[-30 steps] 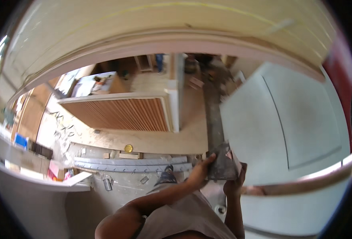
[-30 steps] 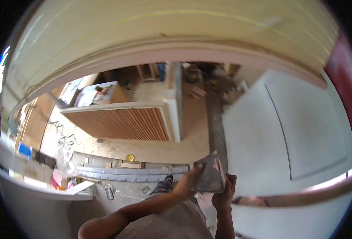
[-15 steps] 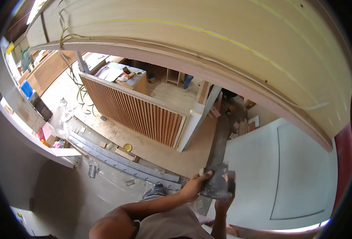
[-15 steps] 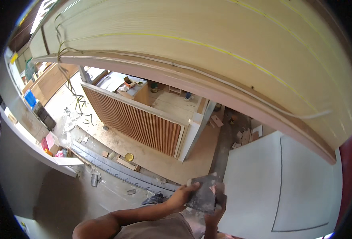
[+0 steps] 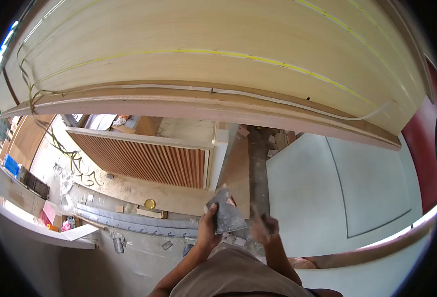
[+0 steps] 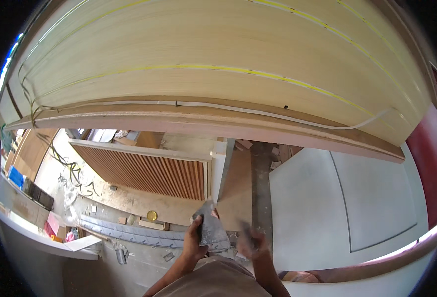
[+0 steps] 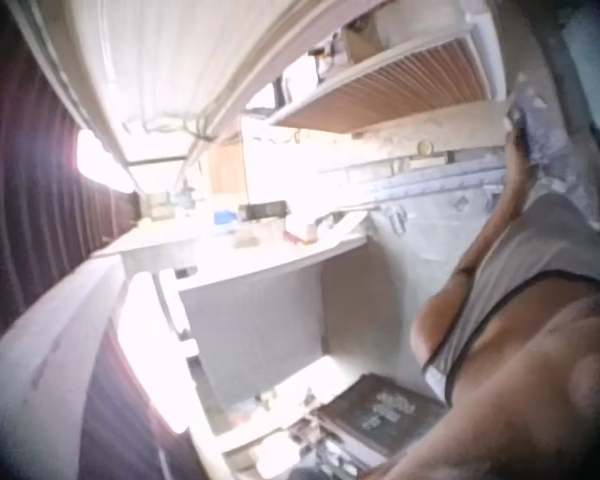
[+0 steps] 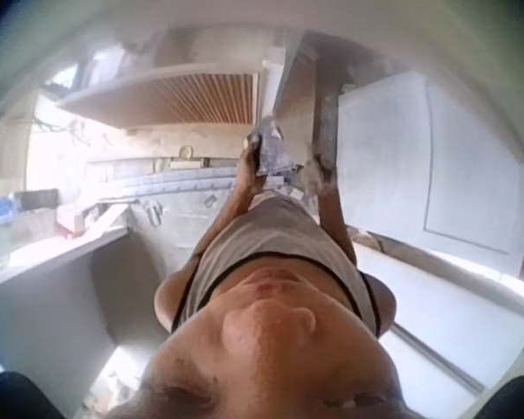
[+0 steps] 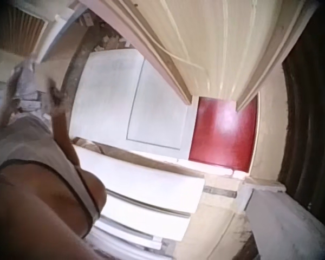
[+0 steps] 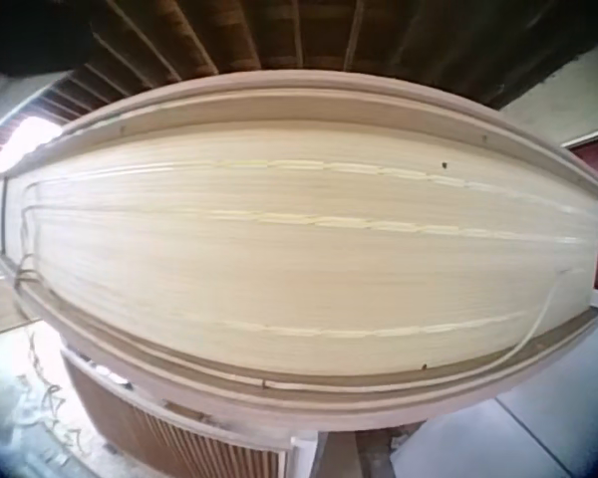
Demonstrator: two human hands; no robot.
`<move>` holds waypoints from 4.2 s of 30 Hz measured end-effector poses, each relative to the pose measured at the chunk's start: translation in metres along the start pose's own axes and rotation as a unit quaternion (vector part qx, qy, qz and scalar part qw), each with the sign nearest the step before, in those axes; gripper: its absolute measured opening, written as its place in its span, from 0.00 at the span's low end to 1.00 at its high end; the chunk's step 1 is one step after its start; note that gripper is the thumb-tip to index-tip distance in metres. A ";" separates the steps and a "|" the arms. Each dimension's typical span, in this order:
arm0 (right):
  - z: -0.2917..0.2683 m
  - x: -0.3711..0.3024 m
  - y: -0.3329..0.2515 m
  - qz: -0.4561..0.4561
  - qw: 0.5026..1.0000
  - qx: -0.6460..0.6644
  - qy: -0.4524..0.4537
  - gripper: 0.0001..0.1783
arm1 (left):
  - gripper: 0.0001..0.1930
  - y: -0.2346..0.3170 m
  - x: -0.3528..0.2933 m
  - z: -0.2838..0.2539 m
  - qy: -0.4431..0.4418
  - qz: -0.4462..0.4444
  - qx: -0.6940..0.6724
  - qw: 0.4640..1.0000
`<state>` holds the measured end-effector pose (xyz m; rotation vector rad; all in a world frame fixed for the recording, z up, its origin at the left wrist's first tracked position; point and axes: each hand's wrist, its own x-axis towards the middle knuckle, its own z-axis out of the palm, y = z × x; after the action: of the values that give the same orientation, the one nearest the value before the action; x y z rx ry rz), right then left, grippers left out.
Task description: The person mixes putty using putty knives and applies it along the edges of an overhead wooden structure with the putty knife.
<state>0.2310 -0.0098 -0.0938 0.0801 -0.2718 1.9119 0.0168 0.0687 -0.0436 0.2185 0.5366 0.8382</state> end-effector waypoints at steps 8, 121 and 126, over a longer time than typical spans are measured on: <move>0.041 0.093 0.026 -0.218 0.732 -0.325 0.558 0.22 | 0.19 -0.008 -0.022 -0.009 0.028 0.096 0.186 0.977; -0.138 0.129 0.204 0.501 0.796 -0.111 0.321 0.19 | 0.16 -0.119 -0.121 -0.230 -0.044 0.367 -0.476 0.798; -0.163 0.099 0.210 0.560 0.705 -0.435 -0.016 0.17 | 0.14 -0.140 -0.115 -0.239 0.084 0.298 -0.493 0.813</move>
<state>0.0131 0.0494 -0.2653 -0.8884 -1.4984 2.7164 -0.0830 -0.1157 -0.2587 -0.6969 0.1224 1.6588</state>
